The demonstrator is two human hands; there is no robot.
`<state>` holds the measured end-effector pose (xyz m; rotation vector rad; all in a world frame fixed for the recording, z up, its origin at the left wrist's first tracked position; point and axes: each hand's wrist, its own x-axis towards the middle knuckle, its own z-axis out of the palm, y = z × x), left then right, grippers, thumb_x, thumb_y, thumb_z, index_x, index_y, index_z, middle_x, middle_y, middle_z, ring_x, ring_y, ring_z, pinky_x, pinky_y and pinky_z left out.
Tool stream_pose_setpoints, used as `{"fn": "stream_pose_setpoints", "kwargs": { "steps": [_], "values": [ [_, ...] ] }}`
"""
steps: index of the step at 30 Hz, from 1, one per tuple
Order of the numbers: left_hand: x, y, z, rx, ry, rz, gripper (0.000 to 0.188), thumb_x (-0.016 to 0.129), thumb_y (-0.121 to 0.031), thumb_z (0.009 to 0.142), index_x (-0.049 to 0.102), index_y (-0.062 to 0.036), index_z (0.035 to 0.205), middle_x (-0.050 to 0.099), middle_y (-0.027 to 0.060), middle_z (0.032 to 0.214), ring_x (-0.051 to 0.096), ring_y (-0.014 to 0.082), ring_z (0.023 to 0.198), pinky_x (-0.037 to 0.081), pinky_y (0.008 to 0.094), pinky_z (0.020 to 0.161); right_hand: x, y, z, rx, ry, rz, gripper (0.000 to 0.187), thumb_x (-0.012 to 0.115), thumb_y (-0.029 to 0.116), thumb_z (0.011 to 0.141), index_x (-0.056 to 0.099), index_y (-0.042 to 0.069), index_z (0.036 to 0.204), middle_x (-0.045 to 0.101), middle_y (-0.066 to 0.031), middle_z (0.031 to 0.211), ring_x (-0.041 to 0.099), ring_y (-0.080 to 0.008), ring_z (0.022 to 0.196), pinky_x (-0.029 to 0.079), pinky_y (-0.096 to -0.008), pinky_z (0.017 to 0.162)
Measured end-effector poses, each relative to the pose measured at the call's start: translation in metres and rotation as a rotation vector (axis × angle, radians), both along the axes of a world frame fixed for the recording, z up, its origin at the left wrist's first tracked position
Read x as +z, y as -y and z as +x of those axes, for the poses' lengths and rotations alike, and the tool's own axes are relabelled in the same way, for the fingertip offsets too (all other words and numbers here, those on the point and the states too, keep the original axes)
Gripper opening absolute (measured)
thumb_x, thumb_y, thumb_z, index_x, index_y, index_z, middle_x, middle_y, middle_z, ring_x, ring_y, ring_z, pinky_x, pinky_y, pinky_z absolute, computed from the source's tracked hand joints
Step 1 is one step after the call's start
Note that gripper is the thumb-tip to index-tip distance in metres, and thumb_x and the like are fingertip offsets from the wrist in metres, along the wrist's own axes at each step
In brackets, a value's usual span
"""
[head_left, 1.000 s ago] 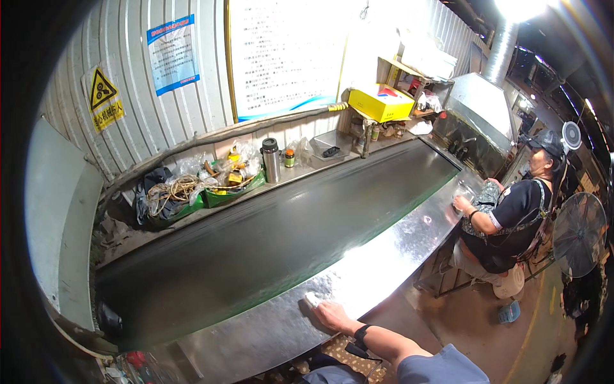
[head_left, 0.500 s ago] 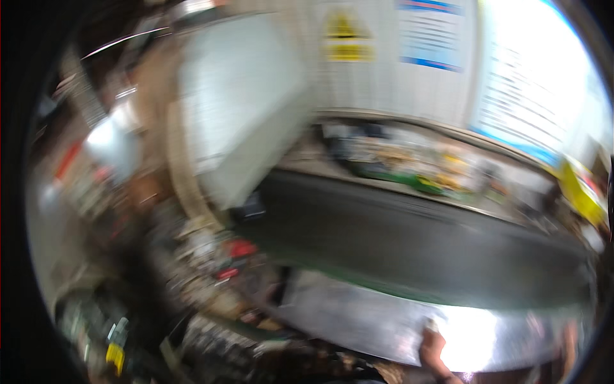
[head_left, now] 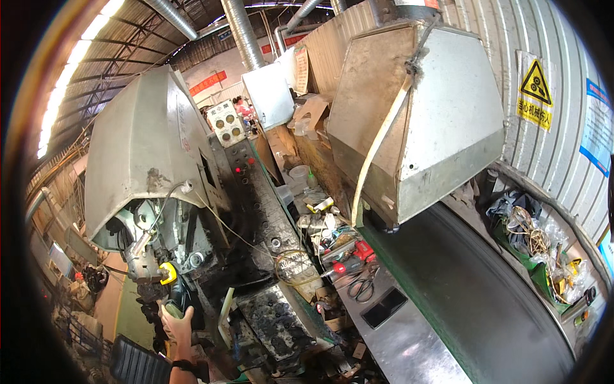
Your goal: Shaping and lasting shoes using an industrial machine and a conveyor belt.
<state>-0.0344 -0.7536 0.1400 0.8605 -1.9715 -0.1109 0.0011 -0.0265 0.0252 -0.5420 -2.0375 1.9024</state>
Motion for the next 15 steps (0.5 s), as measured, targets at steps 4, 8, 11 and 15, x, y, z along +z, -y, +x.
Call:
{"fn": "stream_pose_setpoints", "kwargs": {
  "steps": [4, 8, 11, 15],
  "values": [
    [0.04, -0.041, -0.015, -0.225, 0.144, 0.542, 0.11, 0.093, -0.013, 0.063, 0.033, -0.0052, 0.155, 0.046, 0.0202, 0.15, 0.043, 0.0351, 0.141, 0.037, 0.0431, 0.117, 0.011, -0.011, -0.002, 0.045, 0.059, -0.017, 0.038, 0.051, 0.029, 0.108, 0.053, 0.009, 0.14, 0.07, -0.0148, 0.116, 0.069, -0.026, 0.098, 0.059, -0.0409, 0.08],
    [0.05, -0.034, 0.0, -0.367, -0.004, 0.546, 0.119, 0.09, 0.0, 0.057, 0.027, -0.0054, 0.158, 0.042, 0.0179, 0.153, 0.042, 0.0325, 0.141, 0.034, 0.0419, 0.118, 0.023, -0.004, -0.007, 0.148, 0.078, -0.068, 0.04, 0.051, 0.031, 0.108, 0.051, 0.01, 0.142, 0.069, -0.0141, 0.118, 0.068, -0.0252, 0.1, 0.059, -0.04, 0.08],
    [0.066, -0.071, -0.023, -0.315, 0.029, 0.575, 0.123, 0.089, 0.003, 0.056, 0.024, -0.0045, 0.159, 0.041, 0.0186, 0.155, 0.041, 0.0329, 0.141, 0.033, 0.0424, 0.119, 0.03, -0.006, -0.005, 0.171, 0.102, -0.081, 0.042, 0.051, 0.032, 0.108, 0.05, 0.01, 0.144, 0.068, -0.0136, 0.119, 0.067, -0.0247, 0.101, 0.058, -0.0393, 0.081],
    [0.047, -0.028, -0.005, -0.27, -0.006, 0.509, 0.112, 0.09, 0.0, 0.059, 0.031, -0.0004, 0.155, 0.048, 0.0201, 0.148, 0.047, 0.0328, 0.137, 0.036, 0.0433, 0.116, 0.037, -0.001, -0.001, 0.266, 0.109, -0.144, 0.044, 0.05, 0.033, 0.109, 0.048, 0.011, 0.146, 0.067, -0.013, 0.121, 0.066, -0.0239, 0.102, 0.058, -0.0383, 0.081]
  ]
}}
